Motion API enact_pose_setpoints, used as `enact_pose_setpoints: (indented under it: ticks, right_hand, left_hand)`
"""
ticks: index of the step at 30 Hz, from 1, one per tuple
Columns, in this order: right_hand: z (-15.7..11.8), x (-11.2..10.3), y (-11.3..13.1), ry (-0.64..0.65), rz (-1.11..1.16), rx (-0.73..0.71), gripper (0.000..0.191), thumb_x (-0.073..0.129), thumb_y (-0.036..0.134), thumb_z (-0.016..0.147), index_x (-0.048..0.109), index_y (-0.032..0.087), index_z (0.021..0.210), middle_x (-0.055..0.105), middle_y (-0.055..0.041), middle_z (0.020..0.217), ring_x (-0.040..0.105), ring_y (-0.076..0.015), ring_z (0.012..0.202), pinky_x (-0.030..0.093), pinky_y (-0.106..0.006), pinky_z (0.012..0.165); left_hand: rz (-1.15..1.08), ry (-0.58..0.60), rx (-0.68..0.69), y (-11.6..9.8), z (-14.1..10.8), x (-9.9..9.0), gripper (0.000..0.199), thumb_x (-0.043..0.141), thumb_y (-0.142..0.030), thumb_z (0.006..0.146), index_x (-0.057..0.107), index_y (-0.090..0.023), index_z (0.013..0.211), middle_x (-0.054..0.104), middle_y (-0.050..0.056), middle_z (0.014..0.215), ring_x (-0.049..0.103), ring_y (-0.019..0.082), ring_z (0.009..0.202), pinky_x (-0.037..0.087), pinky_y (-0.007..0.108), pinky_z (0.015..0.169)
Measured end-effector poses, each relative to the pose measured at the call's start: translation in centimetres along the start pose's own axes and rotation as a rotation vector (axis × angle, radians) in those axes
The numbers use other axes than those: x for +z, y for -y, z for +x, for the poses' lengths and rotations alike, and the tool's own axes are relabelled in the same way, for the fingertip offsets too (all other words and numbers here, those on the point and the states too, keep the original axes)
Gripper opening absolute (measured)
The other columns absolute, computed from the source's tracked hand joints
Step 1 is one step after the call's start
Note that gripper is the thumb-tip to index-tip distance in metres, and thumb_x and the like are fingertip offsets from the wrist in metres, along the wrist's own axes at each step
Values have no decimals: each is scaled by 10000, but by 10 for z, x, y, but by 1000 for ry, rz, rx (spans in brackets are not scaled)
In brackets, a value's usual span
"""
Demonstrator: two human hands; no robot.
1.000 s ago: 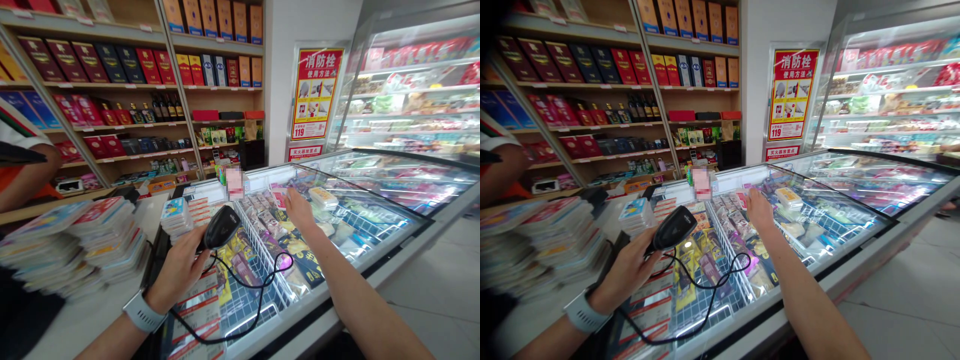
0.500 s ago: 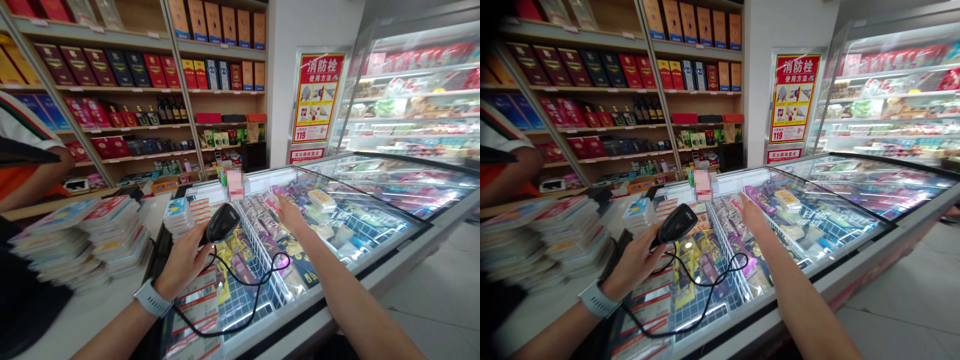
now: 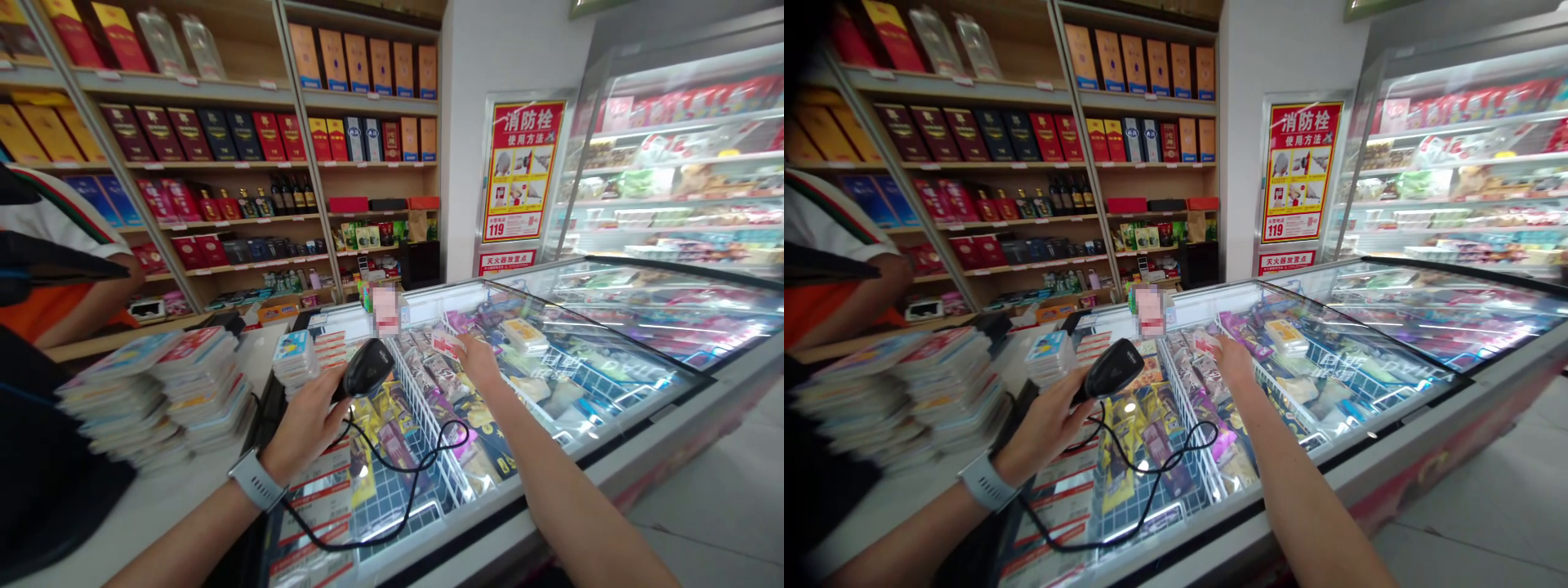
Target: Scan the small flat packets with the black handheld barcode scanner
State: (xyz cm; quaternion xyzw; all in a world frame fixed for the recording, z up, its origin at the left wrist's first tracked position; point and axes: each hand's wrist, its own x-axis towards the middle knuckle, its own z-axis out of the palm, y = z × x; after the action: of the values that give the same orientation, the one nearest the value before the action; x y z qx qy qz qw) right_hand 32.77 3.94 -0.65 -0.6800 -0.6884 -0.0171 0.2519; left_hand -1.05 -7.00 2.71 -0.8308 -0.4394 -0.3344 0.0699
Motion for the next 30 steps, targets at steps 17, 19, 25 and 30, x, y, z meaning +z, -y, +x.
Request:
enact_pose_setpoints:
  ticks: [17,19,25,30]
  right_hand:
    - [4,9,-6,-121,197,26,283,486,220,876,640,123,1092,672,-132,1034,614,-244,993,435,-333,905]
    - [5,12,-8,-135,251,41,289,497,232,863,647,124,1085,683,-124,1018,624,-239,964,441,-338,902]
    - [5,20,-7,-145,513,122,293,519,330,840,655,143,1020,711,-82,826,682,-220,744,519,-360,779]
    - [5,22,0,-136,762,153,418,486,466,851,606,139,1083,726,-84,863,707,-207,711,580,-343,662]
  left_hand:
    - [-102,0,-173,-10,16,14,403,518,-249,895,492,-161,1288,634,113,1201,600,259,1092,479,432,953]
    - [-98,1,-178,-10,15,15,425,517,-243,891,476,-153,1304,624,122,1218,593,264,1107,474,440,962]
    - [-126,-9,-159,-8,12,15,435,509,-224,884,472,-158,1312,623,128,1235,591,263,1130,475,453,970]
    - [-167,26,-136,-6,10,13,441,508,-241,901,467,-159,1332,585,134,1318,560,259,1197,445,454,1025]
